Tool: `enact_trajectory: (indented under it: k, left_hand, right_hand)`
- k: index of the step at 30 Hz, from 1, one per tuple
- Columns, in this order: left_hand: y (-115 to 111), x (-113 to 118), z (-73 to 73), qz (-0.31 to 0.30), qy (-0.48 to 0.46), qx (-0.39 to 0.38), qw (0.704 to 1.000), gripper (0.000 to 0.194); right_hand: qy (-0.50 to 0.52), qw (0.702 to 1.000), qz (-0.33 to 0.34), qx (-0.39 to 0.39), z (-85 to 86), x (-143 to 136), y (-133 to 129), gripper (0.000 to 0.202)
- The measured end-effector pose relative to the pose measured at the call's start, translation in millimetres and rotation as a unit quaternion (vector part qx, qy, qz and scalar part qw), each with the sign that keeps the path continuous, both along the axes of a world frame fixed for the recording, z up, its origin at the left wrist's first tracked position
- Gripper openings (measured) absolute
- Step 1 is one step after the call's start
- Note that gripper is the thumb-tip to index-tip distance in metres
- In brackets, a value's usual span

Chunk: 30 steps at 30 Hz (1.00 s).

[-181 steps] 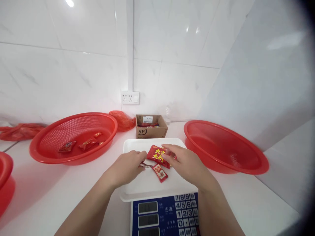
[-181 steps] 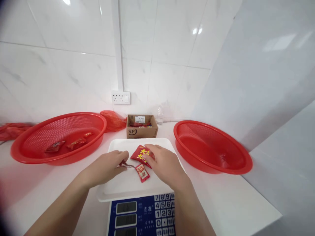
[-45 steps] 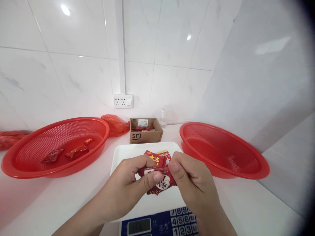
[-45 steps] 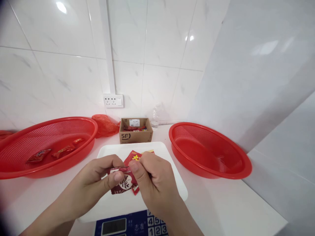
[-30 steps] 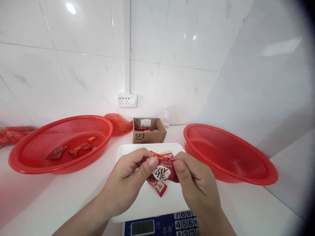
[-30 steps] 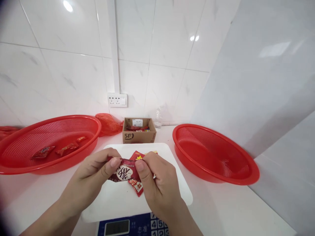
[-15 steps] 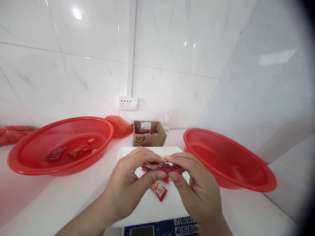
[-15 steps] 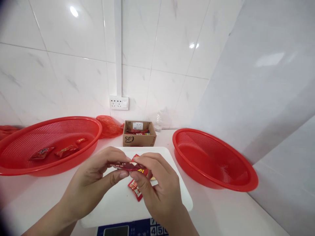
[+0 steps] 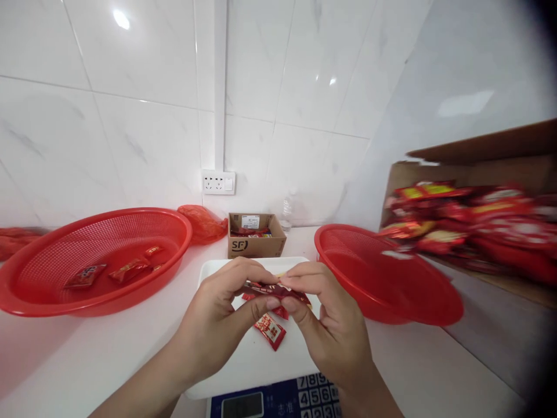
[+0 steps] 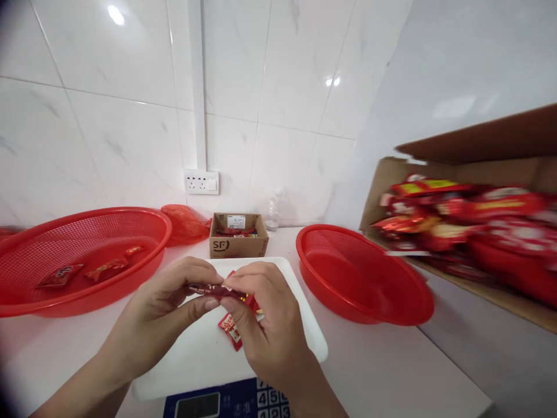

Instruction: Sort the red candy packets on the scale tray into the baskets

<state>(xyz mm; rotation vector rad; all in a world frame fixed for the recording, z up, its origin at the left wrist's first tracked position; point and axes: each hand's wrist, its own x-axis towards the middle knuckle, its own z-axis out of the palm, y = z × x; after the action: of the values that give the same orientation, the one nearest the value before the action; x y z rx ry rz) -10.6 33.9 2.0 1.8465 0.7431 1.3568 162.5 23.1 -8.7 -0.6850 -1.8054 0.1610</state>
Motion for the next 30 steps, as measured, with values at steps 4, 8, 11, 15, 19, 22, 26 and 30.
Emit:
enact_trajectory:
  k: [4, 8, 11, 15, 19, 22, 26, 30]
  left_hand:
    - [1.1, -0.8, -0.1, -0.029, -0.009, -0.047, 0.998, 0.013]
    - [5.7, -1.7, -0.1, -0.041, -0.003, -0.051, 0.998, 0.011]
    - [10.5, -3.8, -1.6, -0.032, 0.032, -0.046, 0.998, 0.007]
    - [16.3, -10.3, -5.4, 0.020, 0.108, -0.032, 0.993, 0.014]
    - [23.0, -14.9, -10.0, 0.087, 0.226, 0.031, 0.970, 0.012]
    - [27.8, -12.6, -15.2, 0.082, 0.321, 0.053, 0.942, 0.017]
    - [31.8, -7.0, -19.3, 0.068, 0.442, 0.032, 0.894, 0.020]
    - [36.7, -11.4, -20.1, 0.103, 0.517, 0.034, 0.849, 0.024]
  right_hand:
    - [0.012, 1.000, -0.006, 0.009, -1.7, -1.1, 1.9, 0.016]
    - [0.025, 1.000, -0.013, 0.006, -2.9, -3.0, 4.4, 0.014]
    - [0.030, 0.999, -0.013, -0.013, -2.3, -4.1, 6.1, 0.012]
    - [-0.002, 0.996, -0.047, -0.072, -0.3, -2.5, 8.0, 0.016]
    - [-0.022, 0.988, -0.092, -0.119, 0.7, 4.1, 7.0, 0.024]
    - [-0.040, 0.984, -0.111, -0.134, -2.7, 12.9, 3.0, 0.030]
    - [-0.203, 0.939, -0.221, -0.167, -15.7, 40.8, -1.9, 0.033]
    - [-0.310, 0.857, -0.346, -0.221, -33.5, 93.8, -0.3, 0.038]
